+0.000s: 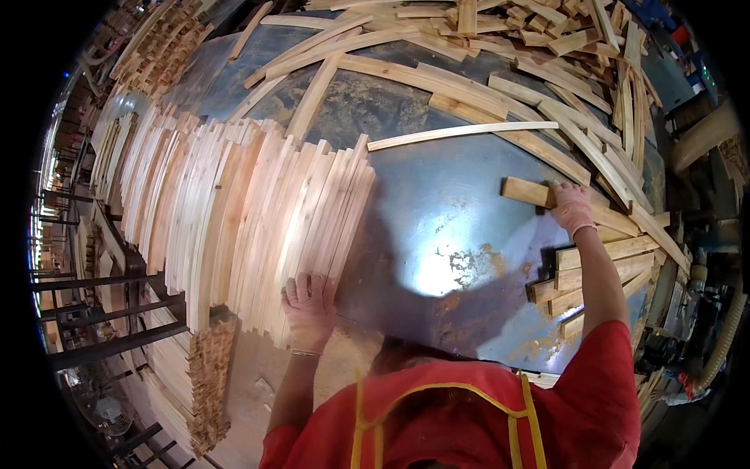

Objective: The person repeatedly picks up thin wooden planks from a large pile on a metal table and stacks them neatly on the left side. The person handles the planks one by one or in small groups, aligning them into a growing stack.

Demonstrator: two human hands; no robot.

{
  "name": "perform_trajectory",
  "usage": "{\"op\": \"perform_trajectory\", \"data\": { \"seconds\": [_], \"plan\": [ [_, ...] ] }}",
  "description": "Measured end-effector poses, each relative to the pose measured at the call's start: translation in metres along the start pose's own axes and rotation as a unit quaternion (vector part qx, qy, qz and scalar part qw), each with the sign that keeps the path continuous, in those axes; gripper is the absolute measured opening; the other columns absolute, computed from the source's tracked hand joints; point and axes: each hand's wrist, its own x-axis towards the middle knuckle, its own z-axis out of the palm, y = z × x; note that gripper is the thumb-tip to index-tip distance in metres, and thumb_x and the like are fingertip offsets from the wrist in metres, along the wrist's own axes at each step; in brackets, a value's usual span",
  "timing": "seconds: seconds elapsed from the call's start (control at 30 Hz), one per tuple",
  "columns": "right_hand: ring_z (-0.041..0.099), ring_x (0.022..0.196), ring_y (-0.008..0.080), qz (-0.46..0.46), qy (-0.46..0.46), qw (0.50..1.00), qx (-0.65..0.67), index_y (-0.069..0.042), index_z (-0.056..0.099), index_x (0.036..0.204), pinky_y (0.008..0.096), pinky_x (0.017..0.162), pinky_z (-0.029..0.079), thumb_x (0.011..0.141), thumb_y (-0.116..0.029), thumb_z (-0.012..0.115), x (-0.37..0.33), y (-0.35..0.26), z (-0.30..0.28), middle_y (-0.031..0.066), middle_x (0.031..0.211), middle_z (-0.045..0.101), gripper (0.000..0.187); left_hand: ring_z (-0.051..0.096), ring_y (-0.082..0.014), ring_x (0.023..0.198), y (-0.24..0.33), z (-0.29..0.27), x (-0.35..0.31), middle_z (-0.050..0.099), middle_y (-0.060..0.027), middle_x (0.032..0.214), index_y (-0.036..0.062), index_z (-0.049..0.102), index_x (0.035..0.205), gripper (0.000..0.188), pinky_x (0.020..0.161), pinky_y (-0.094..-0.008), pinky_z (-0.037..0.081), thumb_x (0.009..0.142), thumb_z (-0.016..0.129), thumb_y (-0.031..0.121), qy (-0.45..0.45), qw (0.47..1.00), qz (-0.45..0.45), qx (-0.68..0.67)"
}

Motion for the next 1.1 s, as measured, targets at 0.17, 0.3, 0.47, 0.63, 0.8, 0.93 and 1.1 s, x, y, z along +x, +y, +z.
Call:
{"op": "perform_trajectory", "data": {
  "seconds": [0.17, 0.3, 0.47, 0.63, 0.8, 0.93, 1.1],
  "plan": [
    [0.065, 0.128, 0.0305, -0.154, -0.107, 0.977, 0.099, -0.024, 0.063, 0.147, 0.0421, 0.112, 0.050, 0.090, -0.047, 0.079, -0.079, -0.114, -0.089, 0.0113, 0.136, 0.070, 0.063, 0.040, -0.0443, 0.152, 0.003, -0.014, 0.004, 0.044, -0.0219, 0.163, 0.0121, 0.045, 0.162, 0.091, 0.121, -0.0591, 0.037, 0.084, 0.083, 0.038, -0.017, 0.995, -0.027, -0.098],
    [0.067, 0.118, 0.0390, -0.332, 0.119, 0.903, 0.247, -0.016, 0.060, 0.151, 0.0484, 0.109, 0.052, 0.081, -0.032, 0.081, -0.145, -0.199, -0.115, 0.0170, 0.126, 0.072, 0.074, 0.047, -0.0427, 0.148, 0.022, -0.036, 0.007, 0.049, -0.0236, 0.160, 0.0091, 0.043, 0.162, 0.096, 0.121, -0.0529, 0.039, 0.081, 0.088, 0.036, -0.024, 0.953, 0.059, -0.296],
    [0.068, 0.119, 0.0362, -0.194, 0.133, 0.832, 0.502, -0.005, 0.054, 0.153, 0.0440, 0.106, 0.053, 0.086, -0.038, 0.082, -0.181, -0.289, -0.186, 0.0196, 0.124, 0.070, 0.080, 0.065, -0.0373, 0.124, 0.065, -0.113, 0.017, 0.058, -0.0230, 0.146, -0.0025, 0.047, 0.156, 0.089, 0.099, -0.0447, 0.058, 0.083, 0.087, 0.030, -0.051, 0.820, 0.121, -0.557],
    [0.064, 0.126, 0.0273, -0.149, 0.041, 0.656, 0.739, -0.003, 0.043, 0.163, 0.0369, 0.109, 0.050, 0.092, -0.041, 0.079, -0.167, -0.284, -0.144, 0.0201, 0.139, 0.066, 0.088, 0.066, -0.0347, 0.120, 0.056, -0.072, 0.021, 0.069, -0.0235, 0.120, -0.0029, 0.066, 0.123, 0.042, 0.100, -0.0489, 0.055, 0.087, 0.074, 0.018, -0.112, 0.863, -0.018, -0.492],
    [0.060, 0.138, 0.0392, 0.018, 0.075, 0.934, 0.350, -0.008, 0.050, 0.158, 0.0446, 0.116, 0.048, 0.090, -0.038, 0.076, -0.126, -0.139, -0.047, 0.0200, 0.144, 0.066, 0.078, 0.048, -0.0404, 0.145, 0.036, -0.023, 0.001, 0.057, -0.0204, 0.147, -0.0038, 0.060, 0.141, 0.058, 0.123, -0.0577, 0.034, 0.088, 0.068, 0.018, 0.070, 0.961, 0.049, -0.264],
    [0.058, 0.140, 0.0331, -0.015, 0.121, 0.992, 0.046, -0.018, 0.056, 0.154, 0.0487, 0.122, 0.039, 0.089, -0.031, 0.076, -0.106, -0.031, 0.012, 0.0129, 0.141, 0.068, 0.069, 0.038, -0.0404, 0.153, 0.031, 0.013, 0.006, 0.043, -0.0166, 0.163, 0.0002, 0.043, 0.160, 0.081, 0.127, -0.0582, 0.029, 0.088, 0.072, 0.025, 0.092, 0.990, -0.001, -0.104],
    [0.058, 0.139, 0.0323, -0.099, -0.112, 0.988, -0.030, -0.020, 0.059, 0.149, 0.0483, 0.120, 0.039, 0.089, -0.029, 0.078, -0.079, -0.032, -0.016, 0.0101, 0.141, 0.068, 0.063, 0.038, -0.0410, 0.153, 0.061, -0.021, 0.030, 0.043, -0.0169, 0.165, 0.0060, 0.042, 0.164, 0.090, 0.128, -0.0577, 0.028, 0.086, 0.078, 0.033, 0.047, 0.987, 0.007, -0.153]
  ]
}}
